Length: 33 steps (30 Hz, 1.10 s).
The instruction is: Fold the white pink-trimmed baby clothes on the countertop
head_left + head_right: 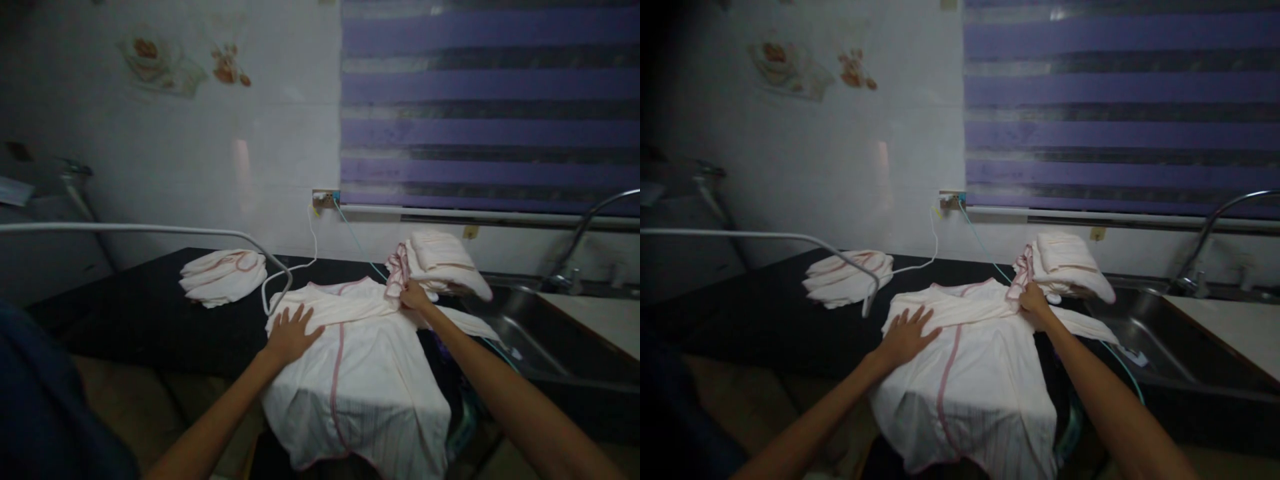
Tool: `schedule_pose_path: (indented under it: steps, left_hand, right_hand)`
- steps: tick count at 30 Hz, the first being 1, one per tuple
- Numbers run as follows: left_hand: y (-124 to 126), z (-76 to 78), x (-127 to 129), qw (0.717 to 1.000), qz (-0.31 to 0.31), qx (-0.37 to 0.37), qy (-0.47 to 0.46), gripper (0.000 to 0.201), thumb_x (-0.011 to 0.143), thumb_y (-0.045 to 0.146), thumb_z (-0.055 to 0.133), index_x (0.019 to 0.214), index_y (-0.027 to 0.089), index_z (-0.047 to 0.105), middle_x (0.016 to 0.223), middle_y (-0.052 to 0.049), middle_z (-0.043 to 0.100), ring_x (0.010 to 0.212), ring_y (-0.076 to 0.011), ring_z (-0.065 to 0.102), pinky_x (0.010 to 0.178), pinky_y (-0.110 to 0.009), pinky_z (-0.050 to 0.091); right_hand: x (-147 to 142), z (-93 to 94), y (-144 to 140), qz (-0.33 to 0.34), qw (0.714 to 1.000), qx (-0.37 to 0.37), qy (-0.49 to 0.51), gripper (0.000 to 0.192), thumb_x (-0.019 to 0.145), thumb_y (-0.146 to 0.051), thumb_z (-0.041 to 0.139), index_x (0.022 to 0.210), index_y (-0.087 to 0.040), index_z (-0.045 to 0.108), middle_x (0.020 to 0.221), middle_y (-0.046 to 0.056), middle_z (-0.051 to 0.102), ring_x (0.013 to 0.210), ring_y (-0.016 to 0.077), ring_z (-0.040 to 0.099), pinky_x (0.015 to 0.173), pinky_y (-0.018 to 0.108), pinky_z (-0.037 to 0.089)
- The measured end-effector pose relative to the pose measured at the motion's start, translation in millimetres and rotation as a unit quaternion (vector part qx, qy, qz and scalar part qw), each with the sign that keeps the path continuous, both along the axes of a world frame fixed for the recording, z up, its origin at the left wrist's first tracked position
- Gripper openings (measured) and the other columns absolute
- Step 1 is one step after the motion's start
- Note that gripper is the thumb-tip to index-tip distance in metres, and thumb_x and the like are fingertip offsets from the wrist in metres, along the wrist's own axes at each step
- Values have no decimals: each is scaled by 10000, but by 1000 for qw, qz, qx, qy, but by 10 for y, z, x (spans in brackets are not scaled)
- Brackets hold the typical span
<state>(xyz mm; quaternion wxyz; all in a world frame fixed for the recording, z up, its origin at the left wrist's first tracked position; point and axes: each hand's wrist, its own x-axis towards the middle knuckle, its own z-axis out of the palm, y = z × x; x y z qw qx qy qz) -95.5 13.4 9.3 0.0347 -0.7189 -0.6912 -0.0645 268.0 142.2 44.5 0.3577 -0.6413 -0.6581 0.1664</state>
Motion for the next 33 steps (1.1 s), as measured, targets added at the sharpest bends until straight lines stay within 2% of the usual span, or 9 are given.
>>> schedule_pose_path:
  steps: [4, 8, 12, 14, 17, 19, 23, 28, 33]
  left_hand:
    - [149, -40, -194, 1000, -16, -4, 6, 833, 951, 782, 322, 1619, 287, 375, 1704, -75, 277, 1545, -450, 239, 1236, -582, 215]
    - [362, -76, -374, 999, -33, -16, -6, 805, 957, 764, 337, 1623, 312, 358, 1716, -60, 241, 1555, -434, 224, 1233, -602, 217]
    - [555, -46, -510, 996, -85, -24, 18, 557, 1049, 486, 345, 1578, 342, 440, 1700, -33, 295, 1556, -379, 260, 1237, -595, 210]
    - [592, -3, -476, 997, -67, -19, 29, 537, 1057, 410, 318, 1567, 318, 457, 1690, -37, 326, 1554, -371, 265, 1235, -605, 207]
    - [548, 43, -240, 998, -13, 42, 34, 544, 1043, 384, 346, 1528, 193, 503, 1667, -121, 365, 1554, -375, 257, 1239, -594, 217]
    - [482, 33, -16, 997, -34, 67, 22, 551, 1040, 382, 358, 1519, 152, 502, 1652, -151, 383, 1553, -352, 271, 1241, -547, 249]
    - [381, -47, 290, 996, -82, 23, -8, 577, 1062, 464, 292, 1569, 234, 443, 1670, -94, 365, 1543, -337, 308, 1223, -575, 265]
    - [371, -103, 282, 997, -78, 21, -2, 580, 1067, 472, 275, 1576, 247, 436, 1681, -73, 342, 1546, -334, 305, 1223, -576, 260]
    - [379, -126, 244, 996, -78, 33, -1, 582, 1067, 489, 268, 1575, 264, 440, 1679, -56, 348, 1545, -332, 310, 1226, -567, 267]
  right_hand:
    - [311, 104, -85, 33, 998, -7, -49, 159, 774, -109, 508, 804, -147, 659, 667, 51, 644, 710, 189, 596, 689, 254, 439]
    - [563, 194, -442, 118, 988, -13, -99, 193, 777, -103, 520, 767, -159, 704, 795, 61, 729, 800, 193, 639, 780, 259, 457]
    - [542, 159, -995, 236, 935, -35, -261, 296, 799, -74, 512, 891, -157, 780, 958, 108, 760, 906, 221, 663, 869, 292, 460]
    - [441, 128, -1215, 246, 902, -37, -352, 343, 822, -67, 501, 998, -140, 785, 1053, 159, 741, 979, 254, 656, 907, 325, 458]
    - [272, 103, -1387, 207, 875, -33, -436, 357, 859, -90, 497, 1102, -101, 757, 1159, 231, 681, 1099, 326, 616, 930, 390, 465]
    - [180, 94, -1406, 161, 874, -31, -457, 374, 900, -130, 478, 1177, -90, 726, 1237, 261, 633, 1162, 371, 577, 907, 430, 483]
    - [71, 57, -1298, 58, 888, -21, -456, 398, 950, -148, 427, 1234, -74, 697, 1325, 290, 577, 1217, 396, 544, 914, 495, 489]
    - [144, 29, -999, -53, 933, -29, -356, 342, 936, -100, 455, 1087, -31, 753, 1260, 311, 638, 1195, 404, 601, 944, 515, 473]
    - [585, 87, -690, -110, 964, -53, -235, 204, 883, -157, 592, 926, -78, 776, 1045, 280, 731, 1107, 391, 688, 965, 538, 480]
